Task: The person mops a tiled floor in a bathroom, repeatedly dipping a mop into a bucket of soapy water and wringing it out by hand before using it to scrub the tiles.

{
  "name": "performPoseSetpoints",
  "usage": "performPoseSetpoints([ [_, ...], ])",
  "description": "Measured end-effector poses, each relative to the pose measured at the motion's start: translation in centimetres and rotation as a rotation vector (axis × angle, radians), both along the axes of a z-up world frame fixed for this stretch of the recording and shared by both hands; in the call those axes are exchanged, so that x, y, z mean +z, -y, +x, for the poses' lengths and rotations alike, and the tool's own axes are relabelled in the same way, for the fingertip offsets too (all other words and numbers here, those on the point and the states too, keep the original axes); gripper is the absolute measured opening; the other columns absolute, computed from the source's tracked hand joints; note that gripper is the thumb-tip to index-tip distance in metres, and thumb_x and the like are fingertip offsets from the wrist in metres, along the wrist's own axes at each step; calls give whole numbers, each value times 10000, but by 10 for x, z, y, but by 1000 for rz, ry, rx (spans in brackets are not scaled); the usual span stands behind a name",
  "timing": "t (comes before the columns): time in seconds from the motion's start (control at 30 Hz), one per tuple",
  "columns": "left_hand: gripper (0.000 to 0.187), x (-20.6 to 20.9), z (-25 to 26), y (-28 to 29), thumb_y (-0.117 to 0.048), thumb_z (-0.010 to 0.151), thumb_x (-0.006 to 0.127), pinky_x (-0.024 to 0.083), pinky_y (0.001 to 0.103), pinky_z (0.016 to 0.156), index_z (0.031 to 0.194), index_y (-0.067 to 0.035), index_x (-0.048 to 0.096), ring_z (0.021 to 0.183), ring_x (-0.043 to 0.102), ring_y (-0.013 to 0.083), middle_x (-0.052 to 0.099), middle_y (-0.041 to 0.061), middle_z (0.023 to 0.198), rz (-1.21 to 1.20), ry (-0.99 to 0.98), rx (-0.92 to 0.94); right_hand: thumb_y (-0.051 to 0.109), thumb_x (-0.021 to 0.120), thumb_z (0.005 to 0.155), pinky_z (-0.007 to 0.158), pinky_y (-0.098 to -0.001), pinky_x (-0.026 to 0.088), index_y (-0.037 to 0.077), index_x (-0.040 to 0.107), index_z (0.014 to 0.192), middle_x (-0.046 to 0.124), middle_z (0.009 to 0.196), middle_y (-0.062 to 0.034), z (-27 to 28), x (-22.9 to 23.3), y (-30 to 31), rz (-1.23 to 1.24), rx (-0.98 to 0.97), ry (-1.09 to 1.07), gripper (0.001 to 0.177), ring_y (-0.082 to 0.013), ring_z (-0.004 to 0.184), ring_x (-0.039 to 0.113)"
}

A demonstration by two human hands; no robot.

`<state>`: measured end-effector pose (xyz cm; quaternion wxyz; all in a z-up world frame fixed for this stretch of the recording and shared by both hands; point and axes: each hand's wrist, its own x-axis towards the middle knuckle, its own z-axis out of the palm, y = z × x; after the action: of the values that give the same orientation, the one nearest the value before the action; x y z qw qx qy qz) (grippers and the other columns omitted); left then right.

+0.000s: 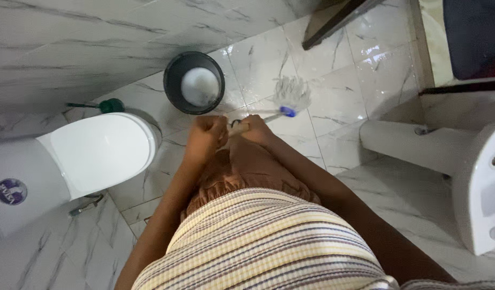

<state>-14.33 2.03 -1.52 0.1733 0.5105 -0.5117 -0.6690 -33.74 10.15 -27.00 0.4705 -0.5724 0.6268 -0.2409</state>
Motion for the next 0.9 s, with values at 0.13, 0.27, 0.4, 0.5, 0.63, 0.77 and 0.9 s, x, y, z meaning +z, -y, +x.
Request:
performPoseSetpoints([
  [0.13,445,74,-17,4,-284,982,605,348,357,491,659,15,536,518,403,123,473,51,557,-86,104,-124,163,716,783,580,-346,495,23,705,784,680,684,-51,17,42,10,-71,-212,158,141,-128,623,622],
  [0.27,441,119,-28,-2,-320,967,621,375,406,506,722,41,553,502,374,186,459,140,557,-200,229,-249,167,661,934,580,-352,414,2,556,741,566,699,-64,24,69,13,-125,-298,338,275,-118,675,495],
  [0.4,458,117,-25,-11,-326,964,637,374,418,518,717,53,567,490,370,216,459,203,571,-283,269,-330,181,711,945,636,-359,412,-13,478,783,532,745,-79,26,60,26,-349,-177,265,344,-175,689,486],
  [0.5,435,111,-18,-12,-303,984,627,378,400,510,737,52,586,489,363,207,470,170,603,-409,202,-223,242,694,933,635,-349,492,29,607,842,626,843,-74,31,44,37,-279,-74,268,247,-166,721,591],
  [0.63,514,120,-9,-9,-331,997,592,351,390,470,643,42,579,441,397,150,486,93,489,-123,293,-114,219,763,763,563,-382,483,-7,687,856,656,784,-159,31,18,52,-391,171,237,256,-216,681,605],
  [0.77,483,128,-4,-11,-313,975,596,360,358,427,622,16,567,421,435,112,489,33,486,53,201,-17,128,675,875,642,-371,447,-26,604,743,610,720,-158,36,26,56,-150,388,0,215,-215,609,568],
  [0.9,464,107,8,-9,-251,1020,603,305,326,453,637,0,533,503,370,86,435,41,532,-206,189,24,207,680,875,572,-335,463,20,654,753,618,639,-74,39,64,48,-9,425,213,226,-181,578,575],
])
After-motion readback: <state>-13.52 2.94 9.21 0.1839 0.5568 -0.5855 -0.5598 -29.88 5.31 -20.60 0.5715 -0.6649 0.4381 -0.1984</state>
